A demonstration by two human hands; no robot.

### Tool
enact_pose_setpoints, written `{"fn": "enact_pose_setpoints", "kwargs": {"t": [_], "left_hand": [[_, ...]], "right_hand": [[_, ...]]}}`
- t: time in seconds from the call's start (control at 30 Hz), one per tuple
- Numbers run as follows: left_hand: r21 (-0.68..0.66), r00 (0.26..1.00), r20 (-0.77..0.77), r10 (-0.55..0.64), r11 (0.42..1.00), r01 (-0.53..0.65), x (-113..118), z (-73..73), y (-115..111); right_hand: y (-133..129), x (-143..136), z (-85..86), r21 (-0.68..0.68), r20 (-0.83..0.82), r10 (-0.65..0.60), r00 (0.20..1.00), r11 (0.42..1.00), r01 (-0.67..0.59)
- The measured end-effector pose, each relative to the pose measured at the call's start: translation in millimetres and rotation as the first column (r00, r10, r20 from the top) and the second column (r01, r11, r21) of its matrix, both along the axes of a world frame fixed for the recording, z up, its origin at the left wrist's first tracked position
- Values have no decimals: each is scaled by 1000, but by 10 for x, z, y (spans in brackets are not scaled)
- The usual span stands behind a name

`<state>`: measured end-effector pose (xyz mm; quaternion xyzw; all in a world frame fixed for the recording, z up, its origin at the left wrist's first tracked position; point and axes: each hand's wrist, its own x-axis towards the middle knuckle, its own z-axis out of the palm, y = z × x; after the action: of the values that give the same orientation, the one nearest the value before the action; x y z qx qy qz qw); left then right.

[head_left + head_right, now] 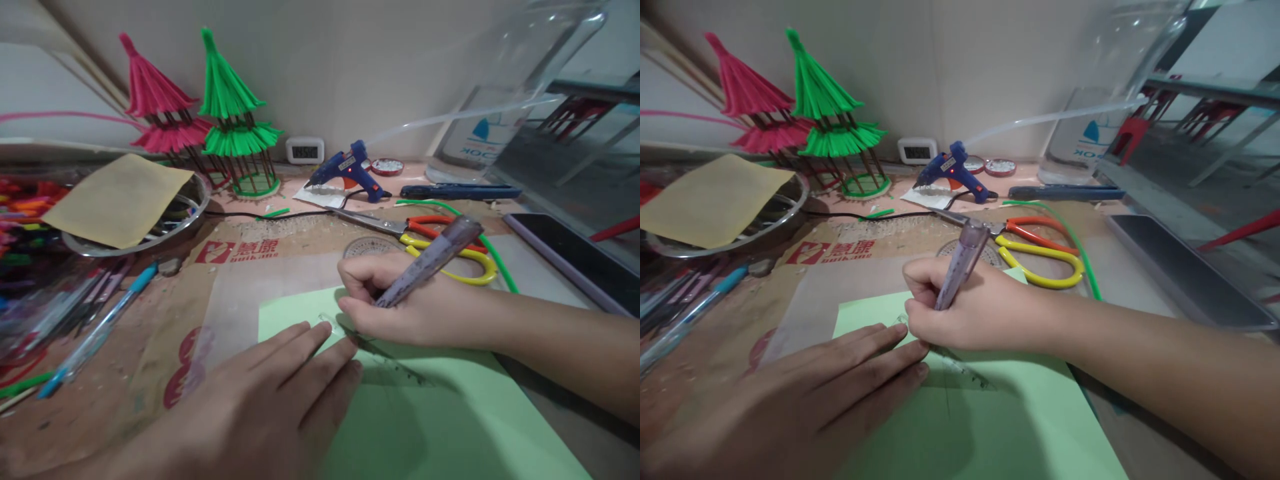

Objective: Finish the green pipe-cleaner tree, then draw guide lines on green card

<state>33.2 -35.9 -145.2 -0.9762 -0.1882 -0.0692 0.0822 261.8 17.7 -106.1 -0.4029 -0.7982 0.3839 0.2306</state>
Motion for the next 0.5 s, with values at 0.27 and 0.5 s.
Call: {"fn": "enact_pose_setpoints", "kwargs": {"t": [0.27, 0.5], "left_hand": [[-7, 998, 64, -27, 1000, 27, -15, 26, 41], [86, 995, 89, -34, 996, 26, 73, 125, 94]], "right_hand": [[6, 26, -7, -61, -18, 27, 999, 998, -28], [57, 76, 78, -169, -73, -61, 995, 984, 48]]}}
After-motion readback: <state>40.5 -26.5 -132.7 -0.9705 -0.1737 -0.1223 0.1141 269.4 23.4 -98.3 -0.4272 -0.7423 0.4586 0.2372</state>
